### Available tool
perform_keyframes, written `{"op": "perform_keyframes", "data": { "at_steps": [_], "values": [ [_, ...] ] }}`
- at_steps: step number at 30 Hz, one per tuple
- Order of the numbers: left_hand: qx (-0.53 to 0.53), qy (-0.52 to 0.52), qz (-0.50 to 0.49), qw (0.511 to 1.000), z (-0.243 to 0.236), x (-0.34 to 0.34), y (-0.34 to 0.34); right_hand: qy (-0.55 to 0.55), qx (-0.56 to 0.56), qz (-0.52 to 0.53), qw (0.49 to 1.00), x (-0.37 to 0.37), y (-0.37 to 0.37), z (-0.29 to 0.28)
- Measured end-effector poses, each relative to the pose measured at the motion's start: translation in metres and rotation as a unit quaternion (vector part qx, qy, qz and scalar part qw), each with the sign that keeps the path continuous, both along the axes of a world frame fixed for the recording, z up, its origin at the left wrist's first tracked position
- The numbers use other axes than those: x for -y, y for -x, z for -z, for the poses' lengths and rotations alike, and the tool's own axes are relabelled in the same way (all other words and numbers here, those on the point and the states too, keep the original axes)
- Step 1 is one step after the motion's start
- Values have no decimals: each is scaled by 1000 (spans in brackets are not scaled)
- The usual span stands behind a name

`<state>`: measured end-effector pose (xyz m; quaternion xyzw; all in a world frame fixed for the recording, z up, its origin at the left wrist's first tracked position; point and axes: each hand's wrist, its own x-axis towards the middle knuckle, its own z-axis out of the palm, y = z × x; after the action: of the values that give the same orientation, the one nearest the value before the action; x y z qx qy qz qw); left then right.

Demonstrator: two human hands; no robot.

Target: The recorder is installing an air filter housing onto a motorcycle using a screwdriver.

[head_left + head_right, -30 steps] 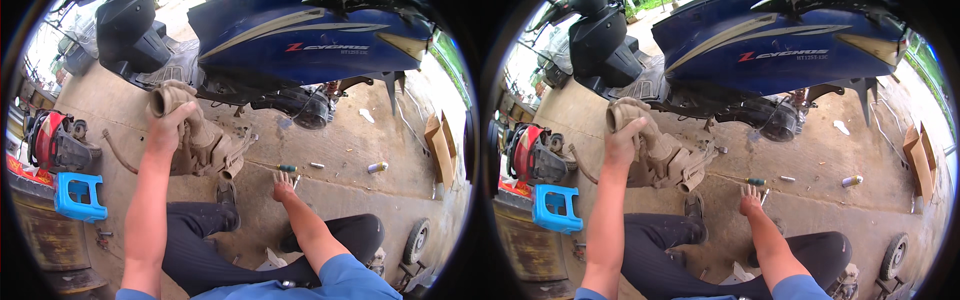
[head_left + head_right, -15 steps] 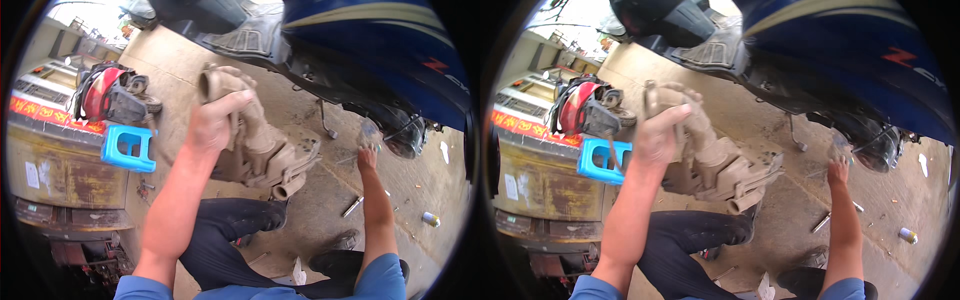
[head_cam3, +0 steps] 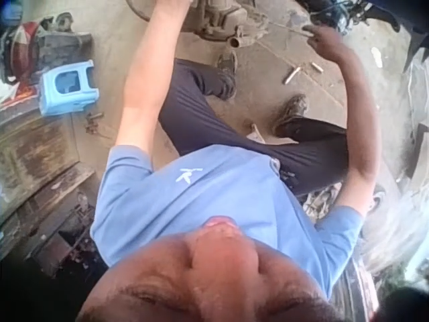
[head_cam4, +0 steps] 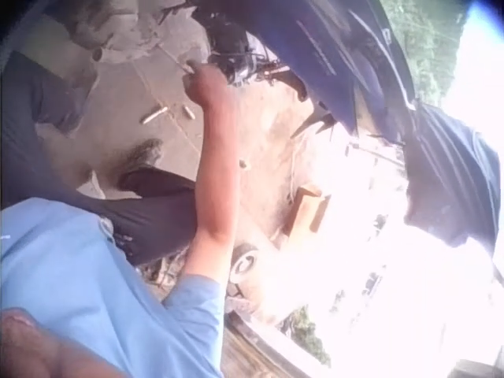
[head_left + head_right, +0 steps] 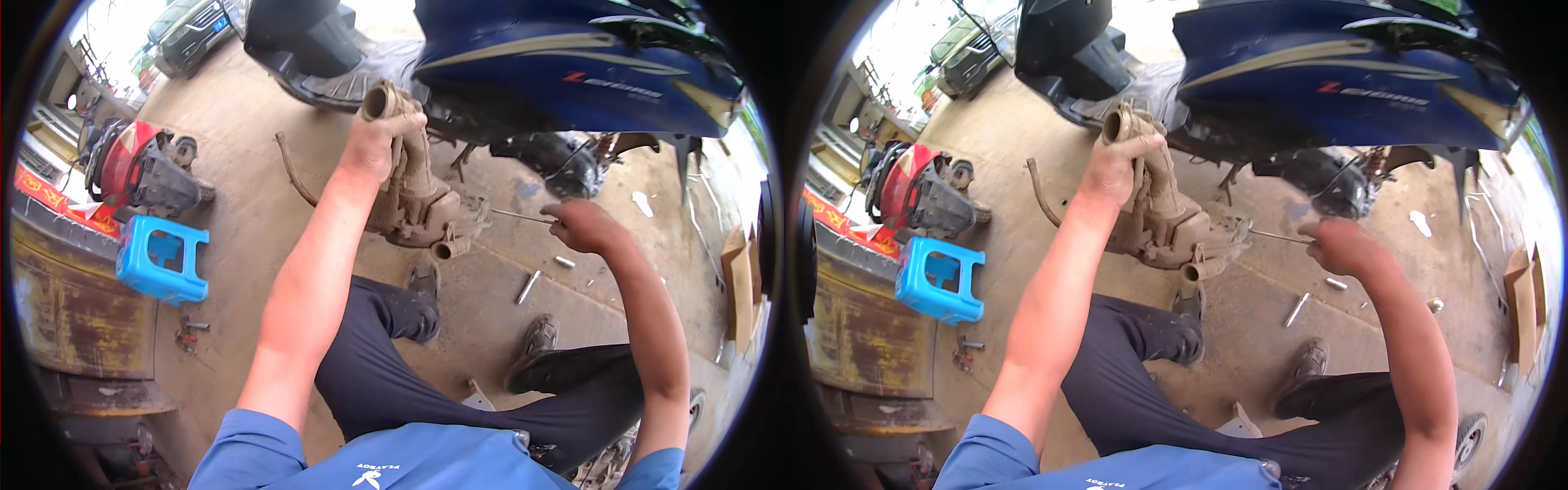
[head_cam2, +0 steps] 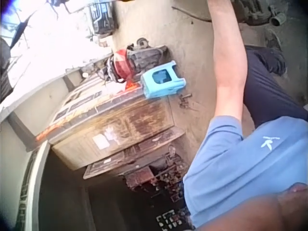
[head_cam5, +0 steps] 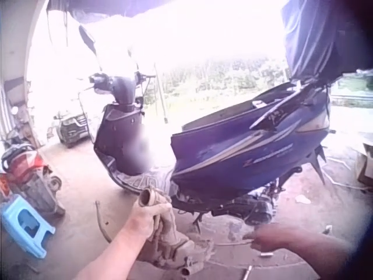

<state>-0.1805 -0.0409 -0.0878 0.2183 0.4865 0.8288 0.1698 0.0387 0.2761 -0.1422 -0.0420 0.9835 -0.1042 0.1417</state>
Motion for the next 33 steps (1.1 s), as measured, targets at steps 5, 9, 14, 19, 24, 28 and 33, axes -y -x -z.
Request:
{"op": "perform_keyframes", "data": {
  "at_steps": [5,9,14,19,24,28,33],
  "values": [
    [-25,16,-24,999,3,-20,-25,91,-51,77,991,37,-78,-102],
    [2,-18,-47,999,18,-44,-38,208,-104,280,931,64,-114,-84],
    [10,33,-77,996,26,-62,-37,438,-315,372,756,67,-127,-67],
    [6,-3,-86,996,28,-73,-36,456,-413,340,711,64,-120,-63],
    [21,0,-61,998,30,-82,-41,502,-397,328,695,66,-110,-58],
    [42,-14,-5,999,29,-87,-47,487,-418,301,705,70,-106,-58],
    [31,27,12,999,26,-94,-58,501,-421,301,694,71,-102,-58]
  ]
}}
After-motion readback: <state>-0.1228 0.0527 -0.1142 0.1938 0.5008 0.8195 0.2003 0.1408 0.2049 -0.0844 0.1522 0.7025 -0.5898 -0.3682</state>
